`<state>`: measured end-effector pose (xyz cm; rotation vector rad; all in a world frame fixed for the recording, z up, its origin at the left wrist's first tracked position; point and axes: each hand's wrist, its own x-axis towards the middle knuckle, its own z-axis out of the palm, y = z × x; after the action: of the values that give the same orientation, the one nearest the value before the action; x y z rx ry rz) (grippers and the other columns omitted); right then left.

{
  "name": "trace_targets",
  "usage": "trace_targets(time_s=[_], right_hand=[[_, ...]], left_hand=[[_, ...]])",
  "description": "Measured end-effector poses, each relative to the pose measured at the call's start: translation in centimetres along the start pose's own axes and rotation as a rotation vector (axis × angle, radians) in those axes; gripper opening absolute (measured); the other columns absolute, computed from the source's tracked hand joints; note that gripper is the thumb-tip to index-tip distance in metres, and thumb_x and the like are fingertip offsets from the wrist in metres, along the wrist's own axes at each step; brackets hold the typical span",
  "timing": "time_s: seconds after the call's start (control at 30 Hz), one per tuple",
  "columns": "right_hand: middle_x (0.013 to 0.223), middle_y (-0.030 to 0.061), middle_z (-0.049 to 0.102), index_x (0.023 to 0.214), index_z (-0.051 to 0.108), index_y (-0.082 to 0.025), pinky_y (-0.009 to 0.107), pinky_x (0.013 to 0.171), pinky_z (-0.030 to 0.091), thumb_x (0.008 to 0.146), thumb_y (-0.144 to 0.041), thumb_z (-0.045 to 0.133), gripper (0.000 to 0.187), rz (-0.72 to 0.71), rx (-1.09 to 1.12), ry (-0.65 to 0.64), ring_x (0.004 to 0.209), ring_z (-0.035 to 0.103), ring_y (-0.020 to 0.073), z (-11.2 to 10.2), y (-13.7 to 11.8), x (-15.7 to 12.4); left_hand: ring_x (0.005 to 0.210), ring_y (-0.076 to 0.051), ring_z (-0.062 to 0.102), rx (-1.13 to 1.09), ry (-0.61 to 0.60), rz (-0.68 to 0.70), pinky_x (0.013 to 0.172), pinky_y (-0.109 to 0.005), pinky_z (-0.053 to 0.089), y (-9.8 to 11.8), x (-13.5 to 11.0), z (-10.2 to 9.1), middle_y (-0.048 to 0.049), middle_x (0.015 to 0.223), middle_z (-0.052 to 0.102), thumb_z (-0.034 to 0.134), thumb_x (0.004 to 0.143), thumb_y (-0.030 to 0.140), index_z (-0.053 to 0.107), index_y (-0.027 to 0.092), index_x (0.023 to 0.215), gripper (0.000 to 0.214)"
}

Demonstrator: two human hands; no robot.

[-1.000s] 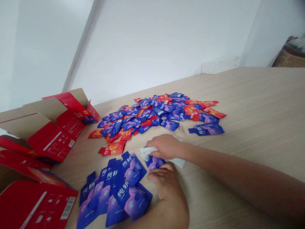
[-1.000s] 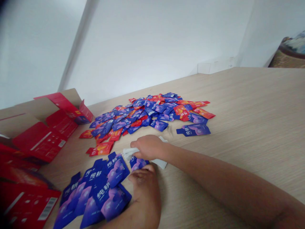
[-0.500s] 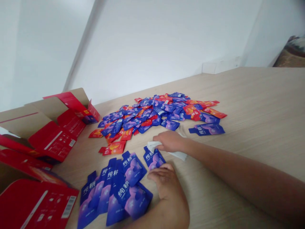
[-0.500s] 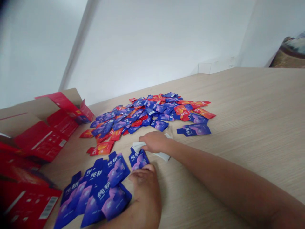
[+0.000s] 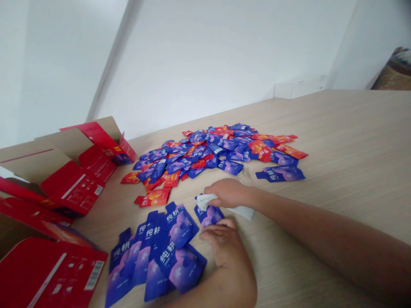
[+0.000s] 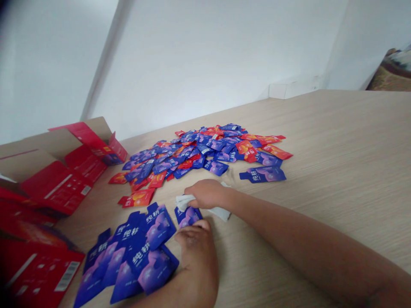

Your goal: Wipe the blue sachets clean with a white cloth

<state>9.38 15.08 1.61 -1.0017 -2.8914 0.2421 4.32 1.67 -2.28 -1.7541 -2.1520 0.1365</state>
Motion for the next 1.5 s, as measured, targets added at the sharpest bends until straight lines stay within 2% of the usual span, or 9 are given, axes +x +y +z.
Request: trace_targets(time_s=[0.17,0.33,0.47,0.57,0.83,0.97,1.1,1.33,1.5], right_hand=[[0.098,0.0077,0.066,0.108,0.056,-0.025,0.029,0.065,0.04,0.082,-0.042,0.047,0.033,0.11,-0.032,0.034,0.089,0.06,0.0232,-0.5,1.2,0.1],[0.095,0.0064,0.066,0.106,0.057,-0.025,0.029,0.064,0.039,0.082,-0.044,0.046,0.033,-0.063,-0.001,0.096,0.086,0.06,0.0228,-1.3,-1.4,-0.5],[0.091,0.0048,0.067,0.102,0.059,-0.027,0.028,0.06,0.038,0.08,-0.045,0.049,0.03,-0.167,0.025,-0.03,0.08,0.061,0.0218,-1.1,-2.9,-0.8],[0.091,0.0055,0.067,0.105,0.058,-0.027,0.028,0.059,0.038,0.079,-0.044,0.05,0.032,-0.121,0.026,-0.052,0.08,0.061,0.0224,-0.5,-2.4,-0.5],[0.098,0.0089,0.066,0.109,0.056,-0.024,0.03,0.066,0.04,0.081,-0.043,0.048,0.035,0.095,-0.034,0.03,0.089,0.06,0.0239,-0.4,0.6,0.0],[0.095,0.0059,0.066,0.105,0.058,-0.024,0.028,0.065,0.038,0.082,-0.044,0.046,0.032,-0.052,0.041,0.075,0.087,0.06,0.0225,-1.1,-1.1,-0.5],[0.09,0.004,0.067,0.101,0.059,-0.026,0.027,0.058,0.036,0.08,-0.048,0.047,0.032,-0.174,0.076,-0.033,0.08,0.061,0.0214,-0.9,-2.9,-0.7],[0.095,0.0072,0.067,0.108,0.056,-0.025,0.029,0.061,0.038,0.08,-0.045,0.047,0.035,0.014,0.006,-0.003,0.083,0.061,0.0232,0.4,-0.4,0.1],[0.096,0.0074,0.066,0.108,0.056,-0.025,0.03,0.063,0.039,0.081,-0.044,0.047,0.034,0.095,-0.038,0.066,0.087,0.06,0.024,-0.5,0.2,0.0]], left_hand=[[0.085,-0.031,0.062,0.004,0.005,-0.007,0.076,-0.056,0.044,-0.1,0.2,0.1,-0.0187,0.087,0.067,0.047,0.075,0.006,0.064,0.01,0.092,0.025],[0.084,-0.032,0.062,-0.008,-0.005,-0.001,0.075,-0.054,0.044,-0.1,0.5,0.2,-0.0186,0.085,0.067,0.046,0.075,0.007,0.065,0.008,0.093,0.026],[0.088,-0.035,0.061,-0.022,-0.012,0.009,0.076,-0.055,0.044,0.0,0.5,0.2,-0.0216,0.09,0.066,0.047,0.075,0.009,0.066,0.006,0.098,0.03],[0.09,-0.035,0.061,-0.016,-0.012,0.013,0.077,-0.056,0.044,0.0,0.3,0.0,-0.0212,0.093,0.066,0.047,0.075,0.009,0.065,0.008,0.101,0.031],[0.089,-0.032,0.062,0.086,-0.02,0.019,0.08,-0.054,0.042,-0.2,0.2,-0.3,-0.0206,0.092,0.067,0.046,0.074,0.001,0.063,0.008,0.099,0.032],[0.083,-0.033,0.064,0.186,-0.039,0.025,0.076,-0.049,0.045,-0.1,0.6,-0.3,-0.0244,0.089,0.067,0.039,0.075,-0.002,0.064,0.004,0.095,0.033],[0.08,-0.03,0.066,0.372,-0.064,0.043,0.073,-0.042,0.047,0.0,0.8,-0.3,-0.0254,0.087,0.068,0.034,0.076,-0.003,0.066,-0.001,0.093,0.036],[0.079,-0.031,0.066,0.488,-0.049,0.091,0.071,-0.044,0.046,0.1,0.6,0.4,-0.0241,0.088,0.068,0.035,0.078,0.001,0.062,0.007,0.095,0.032],[0.08,-0.033,0.066,0.527,-0.005,0.047,0.074,-0.048,0.045,0.5,0.5,1.6,-0.0241,0.088,0.068,0.036,0.079,0.003,0.062,0.008,0.093,0.029]])
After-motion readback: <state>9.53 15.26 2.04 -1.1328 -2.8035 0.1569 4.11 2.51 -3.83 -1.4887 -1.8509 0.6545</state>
